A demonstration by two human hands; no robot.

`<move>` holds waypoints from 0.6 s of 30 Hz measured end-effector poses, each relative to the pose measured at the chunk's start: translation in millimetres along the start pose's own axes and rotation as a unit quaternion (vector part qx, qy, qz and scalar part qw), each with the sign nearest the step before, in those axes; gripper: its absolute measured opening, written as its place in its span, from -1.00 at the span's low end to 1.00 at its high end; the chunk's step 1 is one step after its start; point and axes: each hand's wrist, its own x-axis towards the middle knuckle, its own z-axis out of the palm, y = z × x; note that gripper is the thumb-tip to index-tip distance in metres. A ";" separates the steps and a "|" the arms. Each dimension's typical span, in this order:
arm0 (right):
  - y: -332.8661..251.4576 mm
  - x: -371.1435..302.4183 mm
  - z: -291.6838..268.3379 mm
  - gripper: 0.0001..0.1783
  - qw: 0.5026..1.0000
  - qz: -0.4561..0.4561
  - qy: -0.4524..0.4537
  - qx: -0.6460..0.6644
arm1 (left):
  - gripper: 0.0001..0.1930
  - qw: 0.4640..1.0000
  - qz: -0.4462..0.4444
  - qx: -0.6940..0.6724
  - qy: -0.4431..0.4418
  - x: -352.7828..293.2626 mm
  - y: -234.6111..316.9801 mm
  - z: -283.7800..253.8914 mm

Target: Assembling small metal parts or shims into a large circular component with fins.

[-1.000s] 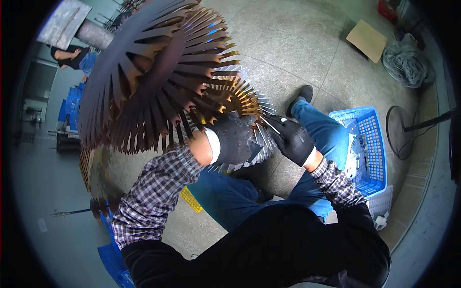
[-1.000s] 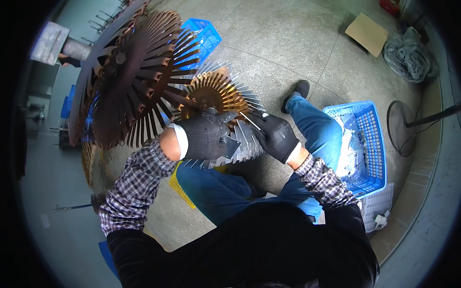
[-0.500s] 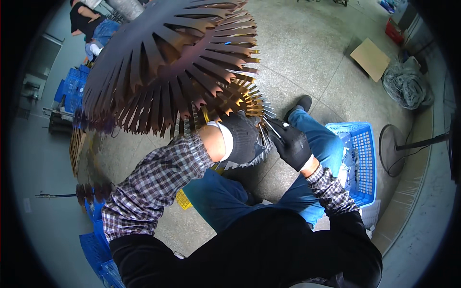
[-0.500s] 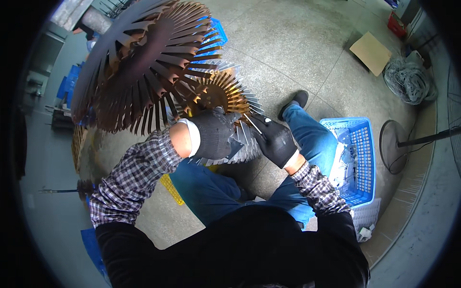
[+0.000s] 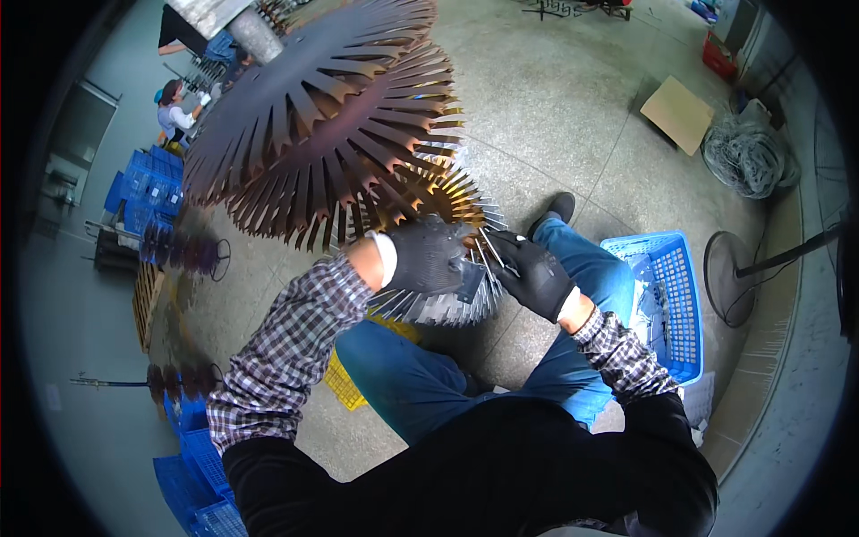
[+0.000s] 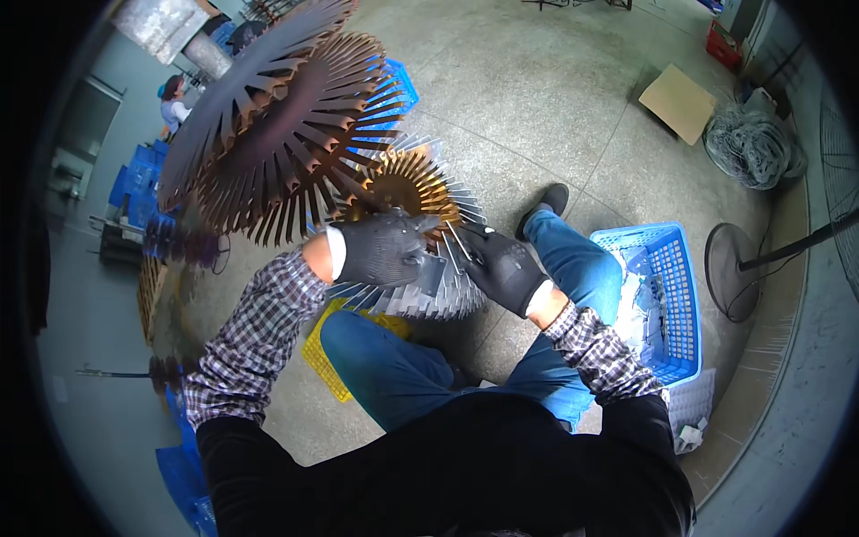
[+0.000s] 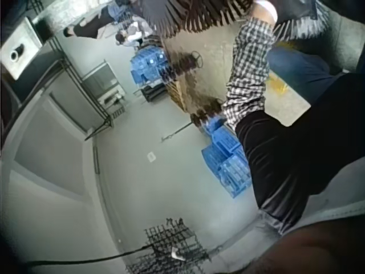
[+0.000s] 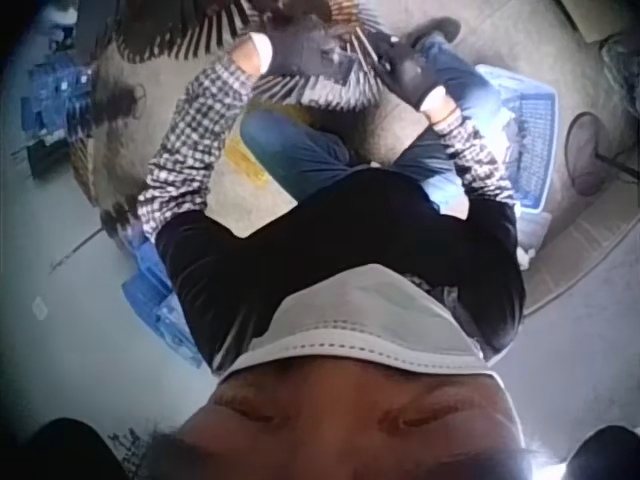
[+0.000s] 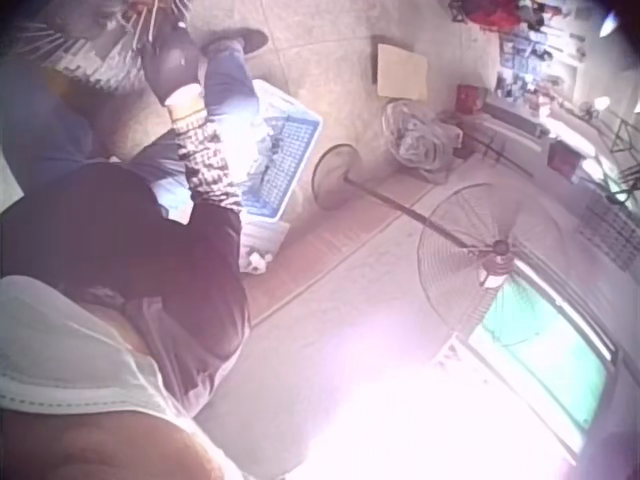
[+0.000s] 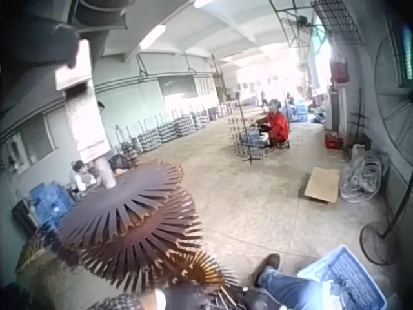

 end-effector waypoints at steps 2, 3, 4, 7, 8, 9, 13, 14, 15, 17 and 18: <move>-2.1 -2.2 3.4 -0.51 0.999 0.024 -0.021 0.011 | -0.80 0.997 0.019 -0.070 0.011 -5.7 -2.9 -1.5; -2.2 -2.6 4.1 -0.51 0.999 0.027 -0.022 0.011 | -0.80 0.997 0.021 -0.072 0.010 -5.7 -3.3 -2.3; -1.9 -2.3 5.1 -0.51 0.999 0.027 -0.032 0.001 | -0.81 0.998 0.028 -0.060 0.005 -5.1 -4.1 -3.5; -0.2 -0.3 5.5 -0.48 0.998 0.025 -0.059 -0.029 | -0.82 0.999 0.047 -0.023 -0.011 -4.4 -4.9 -8.5; 0.8 0.8 5.0 -0.48 0.998 0.028 -0.058 -0.028 | -0.82 0.998 0.049 -0.023 -0.013 -4.7 -4.6 -9.7; 2.6 3.5 2.8 -0.48 0.996 0.025 -0.074 -0.031 | -0.82 0.999 0.038 -0.037 -0.010 -5.3 -3.4 -11.8; 5.6 6.5 -4.4 -0.45 0.993 0.015 -0.115 -0.037 | -0.81 0.998 0.001 -0.070 -0.001 -11.5 0.0 -20.7; 8.6 4.1 -2.4 -0.43 0.995 0.009 -0.100 -0.018 | -0.80 0.989 -0.044 -0.139 0.008 -17.1 -3.5 -21.1; 13.5 0.8 -1.9 -0.42 0.996 0.006 -0.087 -0.001 | -0.79 0.974 -0.085 -0.208 0.017 -20.5 -7.4 -21.1; 22.3 -5.0 -2.3 -0.39 0.998 -0.001 -0.059 0.034 | -0.76 0.924 -0.166 -0.342 0.036 -24.1 -13.3 -21.5; 18.3 -6.2 -8.1 -0.39 0.998 -0.003 -0.059 0.035 | -0.76 0.924 -0.168 -0.341 0.037 -27.0 -11.8 -22.0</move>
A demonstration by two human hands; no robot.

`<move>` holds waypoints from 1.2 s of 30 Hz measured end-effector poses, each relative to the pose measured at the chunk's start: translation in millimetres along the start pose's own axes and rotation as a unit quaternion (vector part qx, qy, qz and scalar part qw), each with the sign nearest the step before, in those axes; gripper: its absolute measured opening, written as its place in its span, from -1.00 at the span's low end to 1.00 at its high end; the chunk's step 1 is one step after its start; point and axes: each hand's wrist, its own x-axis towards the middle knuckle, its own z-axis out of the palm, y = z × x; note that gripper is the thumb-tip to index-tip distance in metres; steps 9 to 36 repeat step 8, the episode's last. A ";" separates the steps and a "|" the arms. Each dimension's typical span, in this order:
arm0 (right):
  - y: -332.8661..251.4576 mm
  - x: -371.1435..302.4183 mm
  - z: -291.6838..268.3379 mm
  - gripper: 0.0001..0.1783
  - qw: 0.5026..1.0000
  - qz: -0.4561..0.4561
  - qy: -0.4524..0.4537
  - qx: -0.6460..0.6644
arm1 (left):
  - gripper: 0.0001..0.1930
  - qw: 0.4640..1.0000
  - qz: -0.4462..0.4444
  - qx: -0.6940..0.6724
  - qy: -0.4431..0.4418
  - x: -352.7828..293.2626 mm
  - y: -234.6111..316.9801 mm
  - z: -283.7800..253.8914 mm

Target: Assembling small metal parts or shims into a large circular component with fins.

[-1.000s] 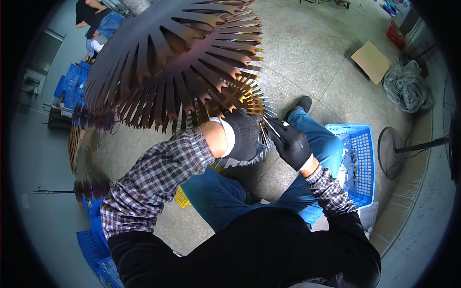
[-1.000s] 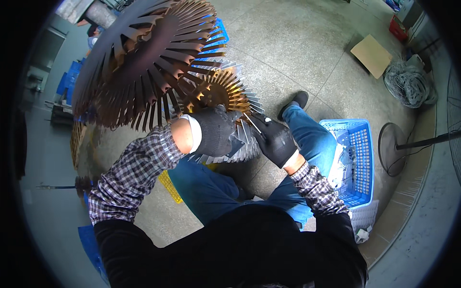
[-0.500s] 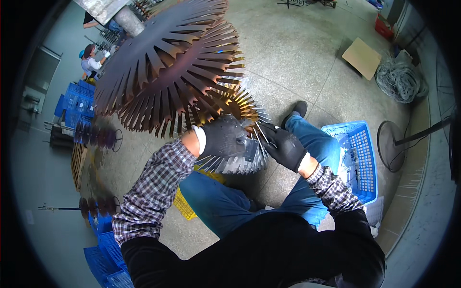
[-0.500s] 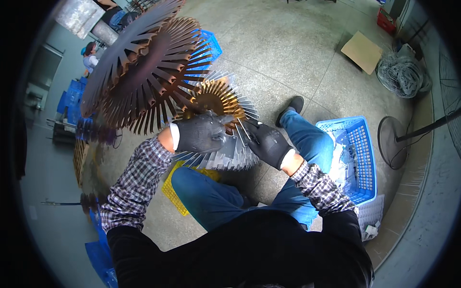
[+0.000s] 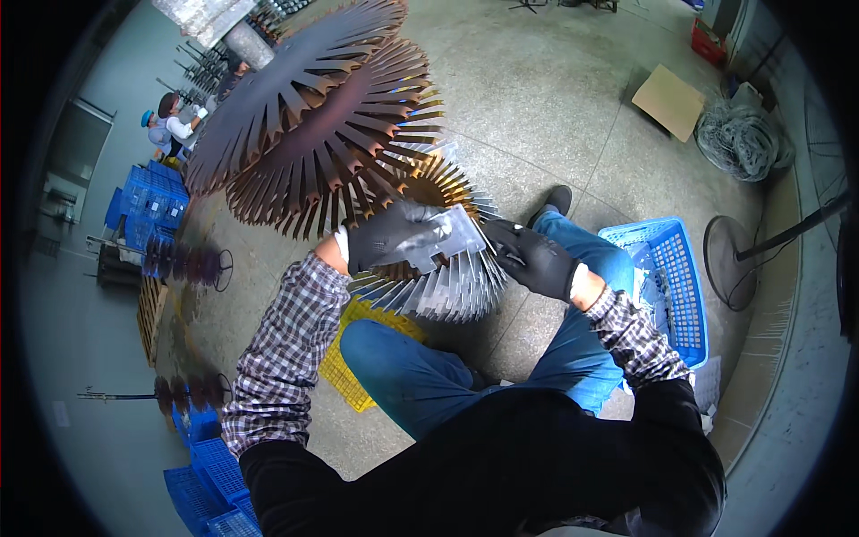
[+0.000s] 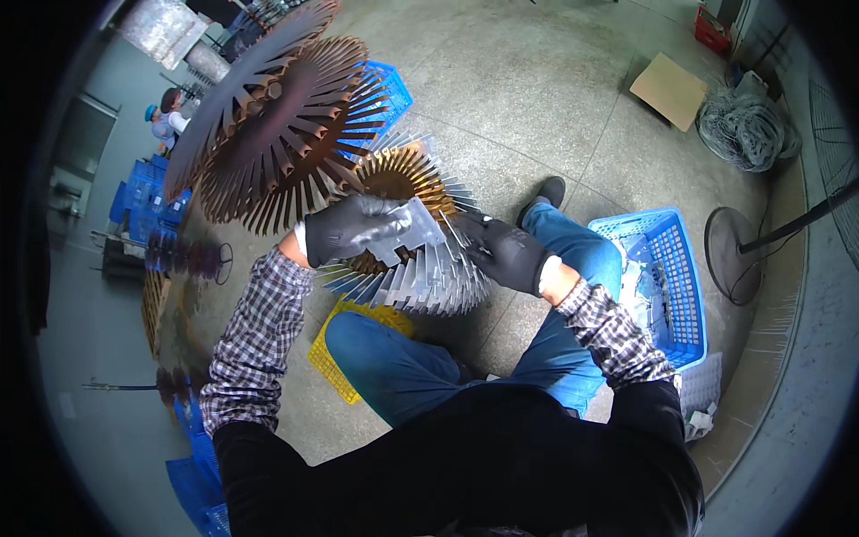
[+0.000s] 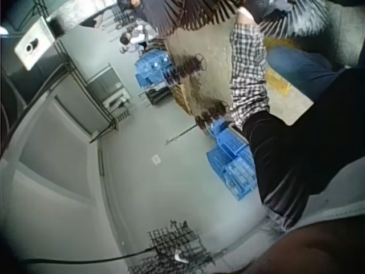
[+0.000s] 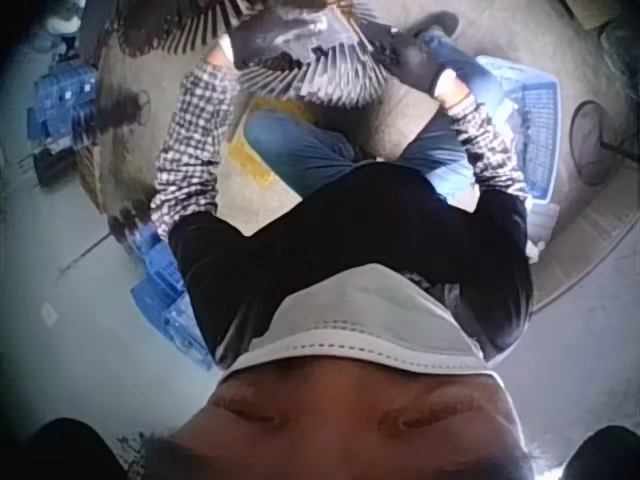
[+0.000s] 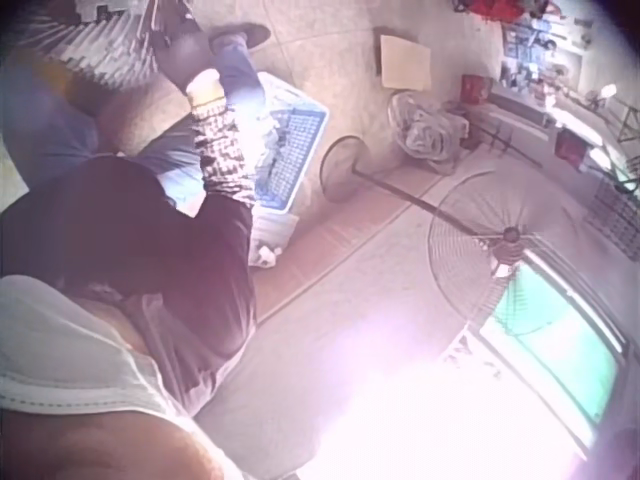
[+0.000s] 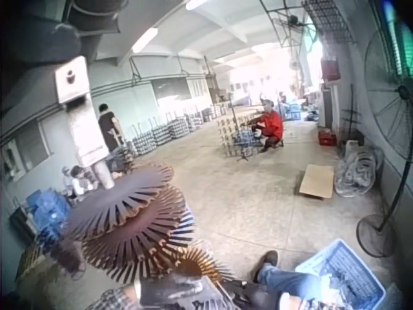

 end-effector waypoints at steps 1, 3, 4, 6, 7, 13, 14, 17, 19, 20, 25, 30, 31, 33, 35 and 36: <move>-10.8 -1.6 -13.0 -0.39 0.999 0.018 0.006 0.051 | -0.75 0.999 0.020 -0.026 0.012 -4.1 0.7 -0.3; -34.7 -3.4 -42.0 -0.38 0.987 0.054 0.017 0.153 | -0.71 0.994 0.062 -0.078 0.036 -11.3 0.1 0.2; -43.3 -4.2 -53.8 -0.38 0.976 0.075 0.026 0.202 | -0.68 0.990 0.085 -0.102 0.043 -13.2 3.4 -0.5; -54.6 -2.2 -63.1 -0.36 0.969 0.067 0.040 0.235 | -0.68 0.991 0.101 -0.074 0.046 -7.7 8.9 3.9; -61.5 3.8 -65.4 -0.33 0.960 0.052 0.049 0.272 | -0.67 0.991 0.111 -0.049 0.057 -5.5 13.6 6.5; -67.1 11.8 -65.7 -0.30 0.949 0.037 0.058 0.308 | -0.66 0.990 0.122 -0.023 0.067 -3.4 18.4 9.5; -67.1 11.8 -65.7 -0.30 0.949 0.037 0.058 0.308 | -0.66 0.990 0.122 -0.023 0.067 -3.4 18.4 9.5; -67.1 11.8 -65.7 -0.30 0.949 0.037 0.058 0.308 | -0.66 0.990 0.122 -0.023 0.067 -3.4 18.4 9.5; -67.1 11.8 -65.7 -0.30 0.949 0.037 0.058 0.308 | -0.66 0.990 0.122 -0.023 0.067 -3.4 18.4 9.5; -67.1 11.8 -65.7 -0.30 0.949 0.037 0.058 0.308 | -0.66 0.990 0.122 -0.023 0.067 -3.4 18.4 9.5; -67.1 11.8 -65.7 -0.30 0.949 0.037 0.058 0.308 | -0.66 0.990 0.122 -0.023 0.067 -3.4 18.4 9.5; -67.1 11.8 -65.7 -0.30 0.949 0.037 0.058 0.308 | -0.66 0.990 0.122 -0.023 0.067 -3.4 18.4 9.5; -67.1 11.8 -65.7 -0.30 0.949 0.037 0.058 0.308 | -0.66 0.990 0.122 -0.023 0.067 -3.4 18.4 9.5; -67.1 11.8 -65.7 -0.30 0.949 0.037 0.058 0.308 | -0.66 0.990 0.122 -0.023 0.067 -3.4 18.4 9.5; -67.1 11.8 -65.7 -0.30 0.949 0.037 0.058 0.308 | -0.66 0.990 0.122 -0.023 0.067 -3.4 18.4 9.5; -67.1 11.8 -65.7 -0.30 0.949 0.037 0.058 0.308 | -0.66 0.990 0.122 -0.023 0.067 -3.4 18.4 9.5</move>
